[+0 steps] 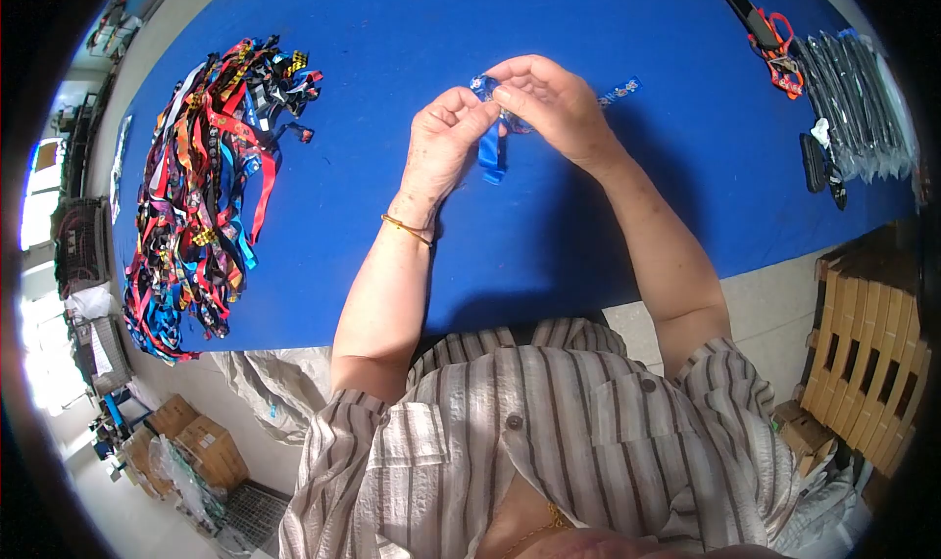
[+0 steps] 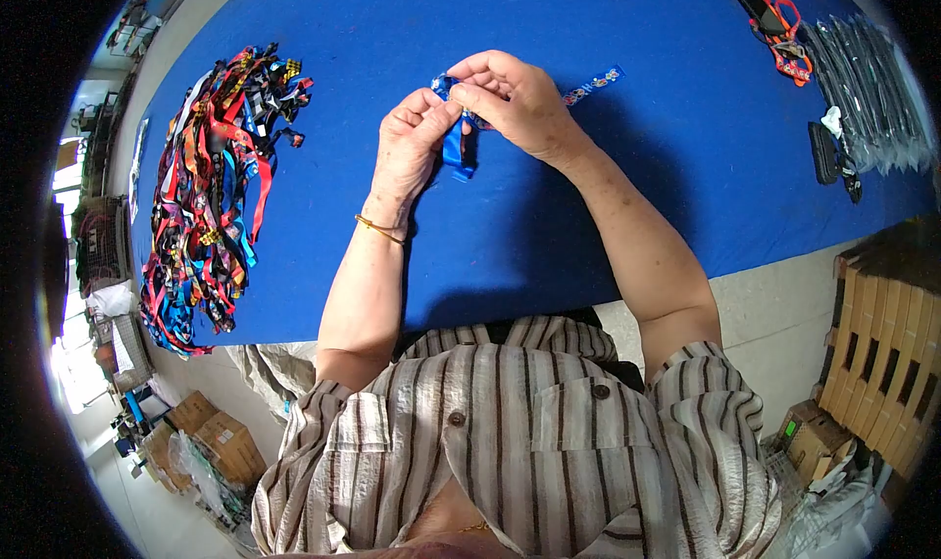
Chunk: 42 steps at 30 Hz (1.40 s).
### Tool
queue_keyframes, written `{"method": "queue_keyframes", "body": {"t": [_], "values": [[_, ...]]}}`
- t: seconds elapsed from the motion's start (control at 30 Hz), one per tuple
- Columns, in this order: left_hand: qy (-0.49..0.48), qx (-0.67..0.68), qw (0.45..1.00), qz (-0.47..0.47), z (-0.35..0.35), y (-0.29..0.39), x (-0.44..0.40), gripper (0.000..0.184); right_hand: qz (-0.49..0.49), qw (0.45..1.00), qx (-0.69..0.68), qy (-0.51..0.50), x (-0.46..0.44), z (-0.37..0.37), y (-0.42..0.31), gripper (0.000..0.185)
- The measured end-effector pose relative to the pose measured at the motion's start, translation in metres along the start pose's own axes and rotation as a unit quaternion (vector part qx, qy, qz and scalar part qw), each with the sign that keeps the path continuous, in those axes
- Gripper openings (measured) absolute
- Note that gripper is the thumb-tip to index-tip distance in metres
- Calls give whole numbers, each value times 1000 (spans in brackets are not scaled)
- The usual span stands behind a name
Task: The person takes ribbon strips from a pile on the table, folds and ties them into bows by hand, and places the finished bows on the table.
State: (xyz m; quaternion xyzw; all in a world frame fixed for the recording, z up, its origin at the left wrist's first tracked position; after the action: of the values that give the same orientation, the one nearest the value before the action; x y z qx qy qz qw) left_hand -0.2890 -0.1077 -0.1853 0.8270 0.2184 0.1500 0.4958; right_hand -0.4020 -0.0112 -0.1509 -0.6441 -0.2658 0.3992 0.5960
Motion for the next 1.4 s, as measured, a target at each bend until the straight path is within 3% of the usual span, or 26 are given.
{"method": "queue_keyframes", "body": {"t": [0.1,0.4,0.87,1.17,1.27,1.4], "values": [[17,34,999,14,3,2,1,7,-48,998,-36,-24,1,-2,10,24],[68,96,993,13,15,8,-1,8,-15,997,-5,-79,4,-7,5,10],[42,157,987,21,18,11,-7,12,-104,988,-6,-115,7,-10,8,13],[25,177,984,23,21,8,-8,18,-39,987,13,-154,8,-11,21,23],[15,173,984,29,22,8,-8,17,22,993,43,-104,5,-8,16,27],[26,164,986,18,24,8,-9,19,17,994,81,-71,2,-2,16,25]]}}
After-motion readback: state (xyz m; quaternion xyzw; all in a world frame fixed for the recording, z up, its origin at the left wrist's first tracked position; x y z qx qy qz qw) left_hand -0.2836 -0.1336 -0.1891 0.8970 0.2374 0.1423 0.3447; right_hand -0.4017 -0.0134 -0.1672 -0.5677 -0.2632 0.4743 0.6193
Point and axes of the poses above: each hand's wrist, its own x-axis away from the middle knuckle, its own z-axis out of the back of the hand, y = z × x, the point moved 6 cm from there along -x, towards the middle knuckle, and after that the axes turned 4 degrees about y, right-handed, at the moved point
